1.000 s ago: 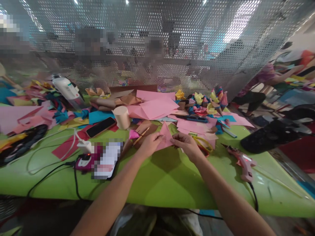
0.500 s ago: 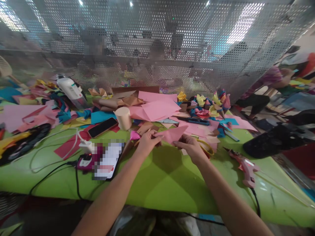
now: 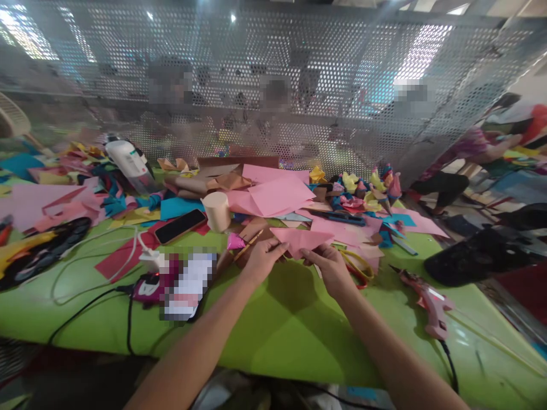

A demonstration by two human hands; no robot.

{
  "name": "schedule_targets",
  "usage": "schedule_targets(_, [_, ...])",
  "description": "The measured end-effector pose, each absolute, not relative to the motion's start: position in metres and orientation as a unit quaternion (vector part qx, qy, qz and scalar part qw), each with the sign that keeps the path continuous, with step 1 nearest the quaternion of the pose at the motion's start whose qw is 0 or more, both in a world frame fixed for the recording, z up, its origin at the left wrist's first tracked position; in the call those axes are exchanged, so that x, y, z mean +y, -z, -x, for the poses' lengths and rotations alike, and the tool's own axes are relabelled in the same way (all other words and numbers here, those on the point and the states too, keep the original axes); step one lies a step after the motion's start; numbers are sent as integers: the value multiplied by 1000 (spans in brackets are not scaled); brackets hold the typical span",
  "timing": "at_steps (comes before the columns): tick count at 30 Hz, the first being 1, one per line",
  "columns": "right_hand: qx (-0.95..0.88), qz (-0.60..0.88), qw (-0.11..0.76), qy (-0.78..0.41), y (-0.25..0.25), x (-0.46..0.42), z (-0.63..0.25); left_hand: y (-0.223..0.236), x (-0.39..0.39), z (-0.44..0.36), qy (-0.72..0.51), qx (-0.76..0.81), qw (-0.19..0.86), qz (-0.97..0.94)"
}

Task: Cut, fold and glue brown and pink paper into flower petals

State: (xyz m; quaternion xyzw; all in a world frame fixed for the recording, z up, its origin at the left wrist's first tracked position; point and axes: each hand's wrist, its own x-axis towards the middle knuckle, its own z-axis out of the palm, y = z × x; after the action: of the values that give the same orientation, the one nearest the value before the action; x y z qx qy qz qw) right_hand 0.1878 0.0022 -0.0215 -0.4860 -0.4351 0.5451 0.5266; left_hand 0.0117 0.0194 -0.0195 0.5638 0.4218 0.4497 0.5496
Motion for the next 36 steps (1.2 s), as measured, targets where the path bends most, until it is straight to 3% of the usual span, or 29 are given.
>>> schedule_targets(7, [-459,479,507,-550,21,0,-189,16,22,-4,-461,438,467,-615])
schedule_targets(11, [-467,473,522,-535,16,3,-200,7,19,1,-382,479,365,-701])
schedule_targets(17, [-541,469,472,-514,11,3,-207,-1,11,-4,-256,459,280,-803])
schedule_targets(23, [-577,478,465,-472,11,-2,-198,-5,4,-11,-206,434,284,-830])
schedule_targets(28, [-530,489,521,-457,13,-1,-201,-9,1,-12,-224,448,342,-795])
schedule_targets(36, [-483,484,539,-491,10,1,-207,-1,4,-9,-335,457,422,-708])
